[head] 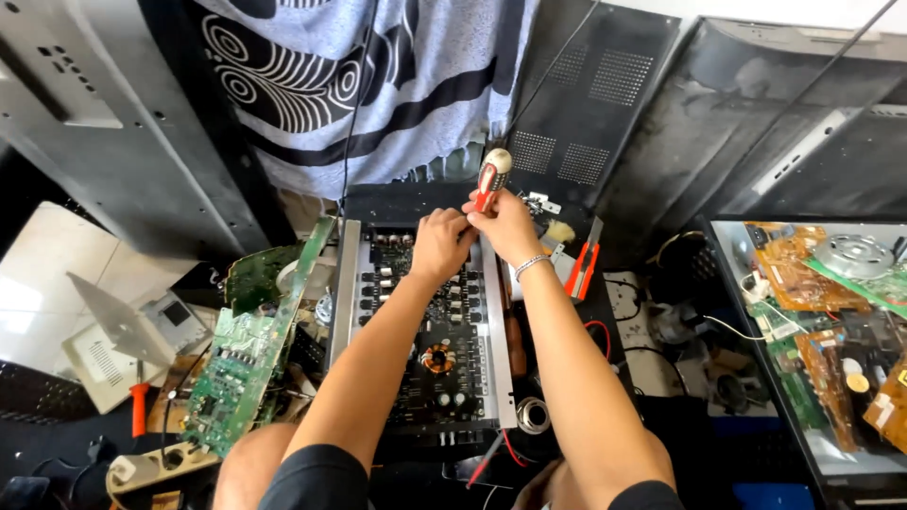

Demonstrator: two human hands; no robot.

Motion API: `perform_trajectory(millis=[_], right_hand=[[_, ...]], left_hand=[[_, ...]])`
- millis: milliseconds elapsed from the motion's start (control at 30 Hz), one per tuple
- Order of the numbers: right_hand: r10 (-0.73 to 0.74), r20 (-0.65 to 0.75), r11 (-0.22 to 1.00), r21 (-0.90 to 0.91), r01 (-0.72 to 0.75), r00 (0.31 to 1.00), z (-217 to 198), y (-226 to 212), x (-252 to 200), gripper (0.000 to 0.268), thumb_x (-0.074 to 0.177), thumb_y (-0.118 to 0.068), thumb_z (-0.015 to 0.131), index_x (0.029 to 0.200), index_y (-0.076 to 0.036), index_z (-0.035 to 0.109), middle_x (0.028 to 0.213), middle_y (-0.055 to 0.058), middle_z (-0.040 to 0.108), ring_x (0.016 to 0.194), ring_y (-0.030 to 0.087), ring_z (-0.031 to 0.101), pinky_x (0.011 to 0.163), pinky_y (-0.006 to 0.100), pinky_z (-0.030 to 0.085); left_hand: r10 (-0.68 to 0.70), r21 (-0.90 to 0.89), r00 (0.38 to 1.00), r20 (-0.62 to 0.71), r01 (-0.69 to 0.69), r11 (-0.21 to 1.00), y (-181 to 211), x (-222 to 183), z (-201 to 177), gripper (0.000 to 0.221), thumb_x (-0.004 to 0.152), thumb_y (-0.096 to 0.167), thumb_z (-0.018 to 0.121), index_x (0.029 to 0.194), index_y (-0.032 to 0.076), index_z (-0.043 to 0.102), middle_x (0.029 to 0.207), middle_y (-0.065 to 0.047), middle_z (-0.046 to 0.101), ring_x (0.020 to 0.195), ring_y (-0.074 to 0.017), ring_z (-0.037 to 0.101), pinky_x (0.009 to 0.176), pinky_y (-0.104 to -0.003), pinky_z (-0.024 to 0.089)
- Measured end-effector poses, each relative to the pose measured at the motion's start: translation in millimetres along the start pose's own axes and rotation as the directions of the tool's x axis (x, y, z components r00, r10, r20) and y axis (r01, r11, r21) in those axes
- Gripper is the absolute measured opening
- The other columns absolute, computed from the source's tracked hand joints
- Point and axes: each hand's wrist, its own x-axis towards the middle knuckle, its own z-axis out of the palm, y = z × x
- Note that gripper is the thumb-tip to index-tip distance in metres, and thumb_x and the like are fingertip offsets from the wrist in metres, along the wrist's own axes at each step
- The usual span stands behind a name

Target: Repairing an electronic circuit board using a screwdriver and multimeter probes

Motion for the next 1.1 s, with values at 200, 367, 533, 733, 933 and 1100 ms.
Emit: perform_trajectory(millis=[200,367,533,733,933,1100], right_hand=[[-0.121,-0.14,0.98,-0.172,0.096,0.983,7,-23,-17,0.04,0.08,-0.041,0.084,0.098,-0.007,0.074,0.089,0.012,0.072,0.082,0.028,0.072,0.075,0.041,0.06],[0.07,-0.098,0.922,-0.372,-0.102,0.993,3,-37,-26,0.047,0.083,-0.052,0.076,0.082,-0.005,0.075,0.078,0.013,0.075,0.091,0.036,0.074,0.081,0.044,0.059],[0.029,-0.132,0.953,-0.296,-0.067,0.991,9,-23,-11,0.029,0.082,-0.034,0.078,0.077,-0.005,0.072,0.068,0.012,0.072,0.085,0.035,0.075,0.075,0.045,0.058],[0.1,-0.115,0.976,-0.181,-0.12,0.988,2,-26,-16,0.026,0.084,-0.027,0.072,0.065,-0.009,0.07,0.047,0.005,0.064,0.048,0.02,0.069,0.052,0.031,0.056],[0.172,-0.123,0.985,-0.003,-0.174,0.977,-59,-89,-34,0.03,0.085,-0.026,0.071,0.059,-0.011,0.07,0.046,0.004,0.063,0.04,0.013,0.064,0.04,0.025,0.048],[0.152,-0.234,0.976,0.191,-0.108,0.96,-136,-74,-49,0.015,0.088,-0.018,0.072,0.085,-0.003,0.07,0.054,0.009,0.063,0.042,0.014,0.063,0.037,0.021,0.049]], left_hand=[[-0.119,0.199,0.993,0.0,0.116,0.973,3,9,0,0.014,0.077,0.036,0.066,0.083,0.024,0.063,0.079,0.005,0.06,0.086,-0.0201,0.065,0.088,-0.041,0.049],[-0.17,0.321,0.971,0.17,0.108,0.941,5,-3,-23,0.024,0.074,0.046,0.072,0.087,0.026,0.07,0.085,0.006,0.065,0.091,-0.0203,0.066,0.088,-0.043,0.047],[-0.138,0.402,0.974,0.18,0.056,0.914,-2,-16,2,0.011,0.082,0.042,0.07,0.086,0.031,0.072,0.084,0.008,0.067,0.087,-0.019,0.066,0.08,-0.039,0.045],[-0.209,0.433,0.959,0.193,0.108,0.895,9,-21,31,0.017,0.087,0.026,0.062,0.096,0.028,0.076,0.087,0.003,0.072,0.086,-0.0245,0.067,0.078,-0.042,0.043],[-0.214,0.452,0.935,0.281,0.067,0.89,27,-16,8,0.019,0.089,0.016,0.058,0.092,0.022,0.076,0.092,0.001,0.073,0.087,-0.0257,0.069,0.079,-0.043,0.042],[-0.148,0.459,0.964,0.222,0.03,0.888,18,-13,11,0.02,0.088,0.017,0.056,0.086,0.025,0.074,0.084,0.004,0.072,0.083,-0.0229,0.072,0.078,-0.043,0.043]])
